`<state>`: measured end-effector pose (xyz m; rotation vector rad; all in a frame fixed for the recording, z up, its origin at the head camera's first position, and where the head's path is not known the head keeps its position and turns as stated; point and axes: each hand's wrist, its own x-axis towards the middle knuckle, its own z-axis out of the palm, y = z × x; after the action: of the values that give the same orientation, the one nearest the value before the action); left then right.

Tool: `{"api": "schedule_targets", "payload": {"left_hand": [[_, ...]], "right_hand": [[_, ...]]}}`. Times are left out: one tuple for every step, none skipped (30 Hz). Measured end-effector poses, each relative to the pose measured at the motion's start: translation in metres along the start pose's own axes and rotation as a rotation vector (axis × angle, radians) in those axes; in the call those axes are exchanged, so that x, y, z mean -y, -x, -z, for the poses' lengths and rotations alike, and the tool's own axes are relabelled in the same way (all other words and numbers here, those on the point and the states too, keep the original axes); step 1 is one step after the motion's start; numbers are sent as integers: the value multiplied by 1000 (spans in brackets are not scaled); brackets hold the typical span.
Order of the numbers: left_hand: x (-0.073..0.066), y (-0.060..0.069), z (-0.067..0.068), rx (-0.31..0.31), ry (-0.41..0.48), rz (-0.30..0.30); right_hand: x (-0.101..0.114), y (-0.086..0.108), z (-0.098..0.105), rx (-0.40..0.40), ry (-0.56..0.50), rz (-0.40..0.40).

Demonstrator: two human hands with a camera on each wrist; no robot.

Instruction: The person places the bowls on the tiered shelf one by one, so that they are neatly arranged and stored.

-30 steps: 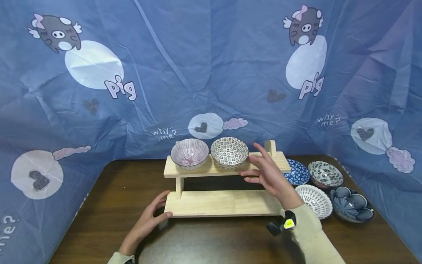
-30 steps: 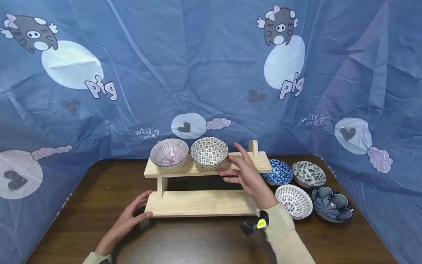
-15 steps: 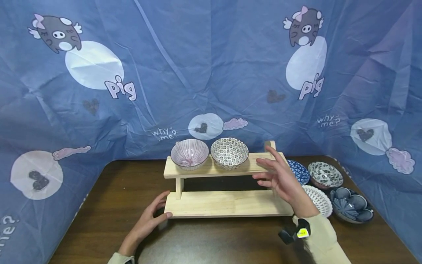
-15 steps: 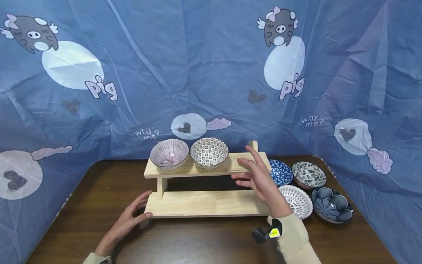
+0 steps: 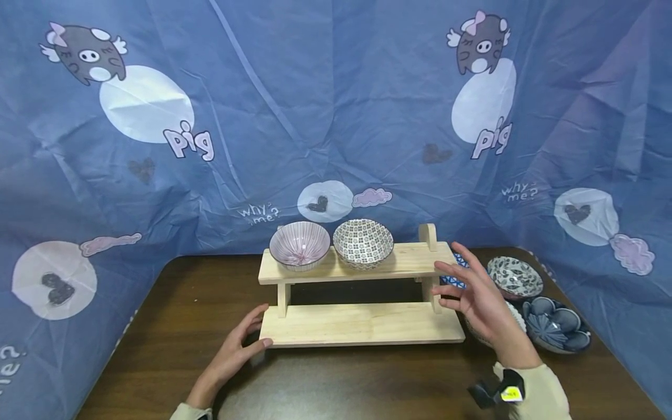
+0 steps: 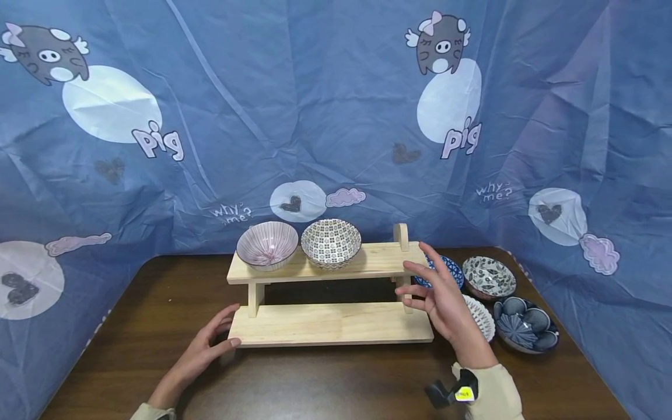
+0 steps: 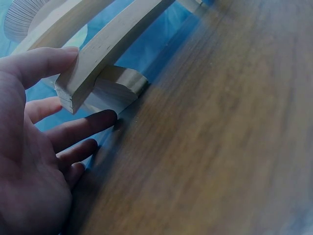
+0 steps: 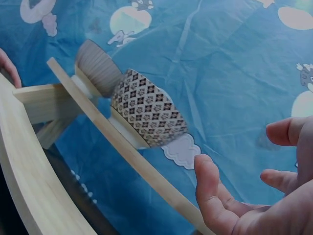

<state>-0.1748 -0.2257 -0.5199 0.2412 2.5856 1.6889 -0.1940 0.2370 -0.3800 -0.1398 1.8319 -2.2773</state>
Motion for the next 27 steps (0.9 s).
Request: {"api": "schedule_targets", "payload": {"left_hand": [[0, 0, 0, 1, 3, 1], [0, 1, 0, 2, 5, 6], [-1, 1, 0, 0, 9, 9], [-1, 1, 1, -1, 12, 8], [-1, 1, 1, -3, 14, 7], [-1, 1, 1, -2, 16, 3], [-1, 2, 1, 0, 17, 1], [-1, 2, 1, 1, 16, -1], [-1, 2, 1, 2, 15, -5], [-1, 2, 1, 2, 14, -7], [0, 2, 0, 2, 13, -7], [0, 2, 0, 4, 10, -11], [0, 2, 0, 4, 9, -9], [1, 1, 0, 4, 7, -5], [1, 1, 0, 5, 4, -6], [2, 1, 0, 3, 4, -3], [2, 1, 0, 3, 2, 0], [2, 1, 0, 3, -1, 3], [2, 1, 0, 2, -1, 9], [3, 1, 0, 3, -5, 6], [3, 1, 0, 4, -5, 4], [3, 1, 0, 2, -4, 6], [3, 1, 0, 4, -6, 5], [4, 0, 0, 5, -6, 3], [4, 0, 0, 6, -6, 2], [4, 0, 0, 7, -6, 3], [3, 0, 0, 8, -4, 10]], "right_hand": [[0, 2, 2, -8, 4, 0], [0, 3, 3, -18, 11, -1], [0, 4, 5, -27, 19, 0], [0, 6, 6, -36, 27, 1], [0, 7, 8, -45, 33, 3], [-1, 8, 10, -51, 35, 5], [-1, 9, 12, -55, 34, 8], [-2, 11, 14, -56, 29, 10], [-3, 12, 16, -58, 23, 15], [-3, 14, 19, -56, 13, 20], [-4, 15, 21, -48, -6, 27], [-5, 17, 24, -41, -15, 36], [-6, 19, 27, -31, -28, 46], [-7, 20, 30, -20, -50, 57], [-8, 22, 33, -8, -66, 68], [-9, 24, 37, 7, -88, 81], [-11, 26, 41, 18, -106, 91], [-12, 28, 44, 26, -123, 102], [-14, 30, 48, 37, -154, 111], [-15, 31, 52, 36, -166, 116], [-17, 33, 55, 33, -166, 121], [-18, 35, 59, 28, -170, 126], [-19, 37, 62, 25, -173, 130], [-20, 38, 66, 23, -185, 135], [-20, 40, 70, 24, -197, 141], [-21, 42, 74, 22, -201, 145], [-21, 44, 78, 31, -222, 154]]}}
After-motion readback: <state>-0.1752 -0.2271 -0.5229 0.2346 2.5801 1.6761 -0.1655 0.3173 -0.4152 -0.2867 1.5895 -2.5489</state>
